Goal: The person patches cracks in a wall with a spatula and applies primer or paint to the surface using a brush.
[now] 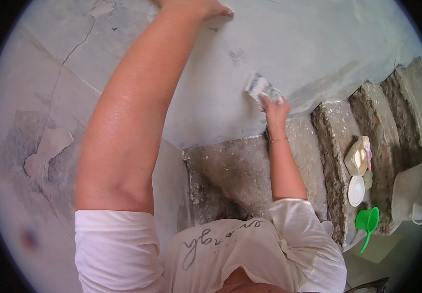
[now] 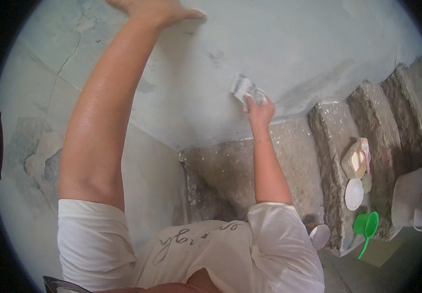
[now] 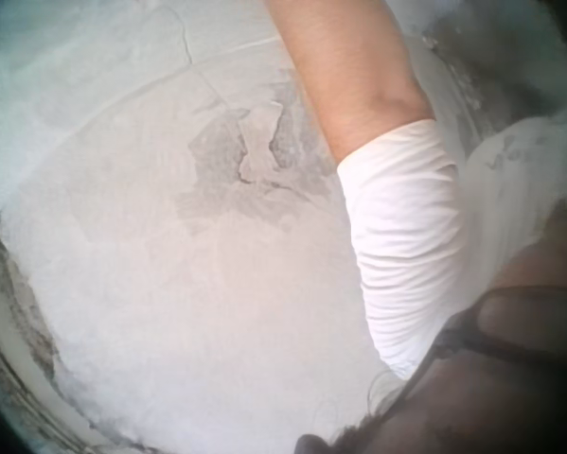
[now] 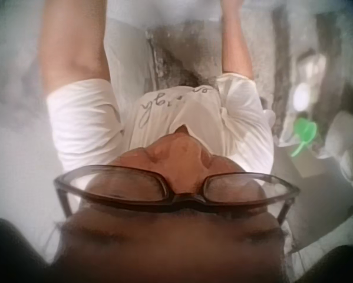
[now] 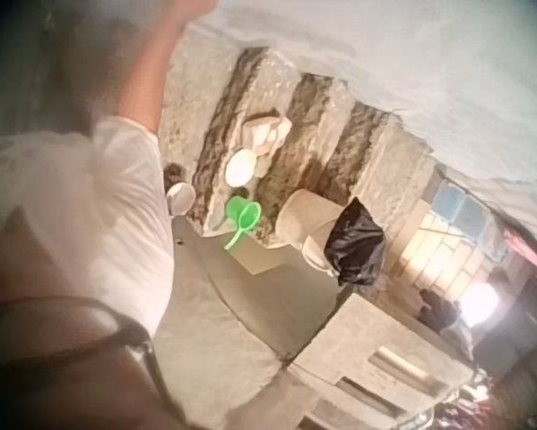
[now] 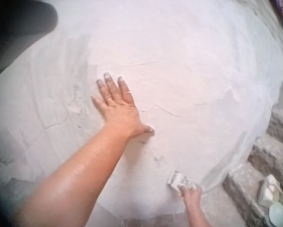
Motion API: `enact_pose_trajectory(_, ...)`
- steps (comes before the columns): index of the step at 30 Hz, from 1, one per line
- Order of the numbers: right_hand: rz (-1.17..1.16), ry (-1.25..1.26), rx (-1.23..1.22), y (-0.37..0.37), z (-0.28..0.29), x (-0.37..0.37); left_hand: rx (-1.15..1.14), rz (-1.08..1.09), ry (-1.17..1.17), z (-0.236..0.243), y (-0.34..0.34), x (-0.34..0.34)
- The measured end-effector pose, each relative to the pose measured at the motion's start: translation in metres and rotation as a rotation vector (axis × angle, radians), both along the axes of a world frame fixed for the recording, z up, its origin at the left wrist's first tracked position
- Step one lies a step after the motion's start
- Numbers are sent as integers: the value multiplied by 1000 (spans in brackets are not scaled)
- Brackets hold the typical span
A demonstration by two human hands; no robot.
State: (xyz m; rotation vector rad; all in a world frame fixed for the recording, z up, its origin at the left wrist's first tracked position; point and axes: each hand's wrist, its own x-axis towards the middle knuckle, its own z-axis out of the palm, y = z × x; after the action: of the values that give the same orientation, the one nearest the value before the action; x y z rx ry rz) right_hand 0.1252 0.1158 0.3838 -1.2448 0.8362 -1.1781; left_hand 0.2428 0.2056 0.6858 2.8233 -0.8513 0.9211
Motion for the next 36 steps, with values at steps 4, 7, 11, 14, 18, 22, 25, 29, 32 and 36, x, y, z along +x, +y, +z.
enact_pose_trajectory(4,-407,322,-587,18,42,-18,-44,7,-122,-12,0,6)
enact_pose_trajectory(7,-597,361,-822,17,79,23,-60,-17,-130,-10,0,8)
enact_pose_trajectory(11,-416,676,-866,34,65,84,-26,3,-65,-9,-6,12)
enact_pose_trajectory(14,-268,517,-1170,43,27,107,-68,28,-189,-16,-7,18)
enact_pose_trajectory(18,75,634,-1157,65,-8,84,-60,23,-203,-12,-5,18)
enact_pose_trajectory(22,-113,610,-991,72,16,34,-30,-10,-98,-11,-5,13)
enact_pose_trajectory(25,-321,602,-924,61,49,28,-84,-11,-215,-15,-4,18)
enact_pose_trajectory(29,-455,597,-992,41,60,88,-72,-6,-175,-14,-7,19)
enact_pose_trajectory(32,-78,631,-1180,63,27,106,-59,-2,-171,-12,-3,14)
enact_pose_trajectory(36,94,658,-1041,82,8,62,-32,-31,-87,-8,0,13)
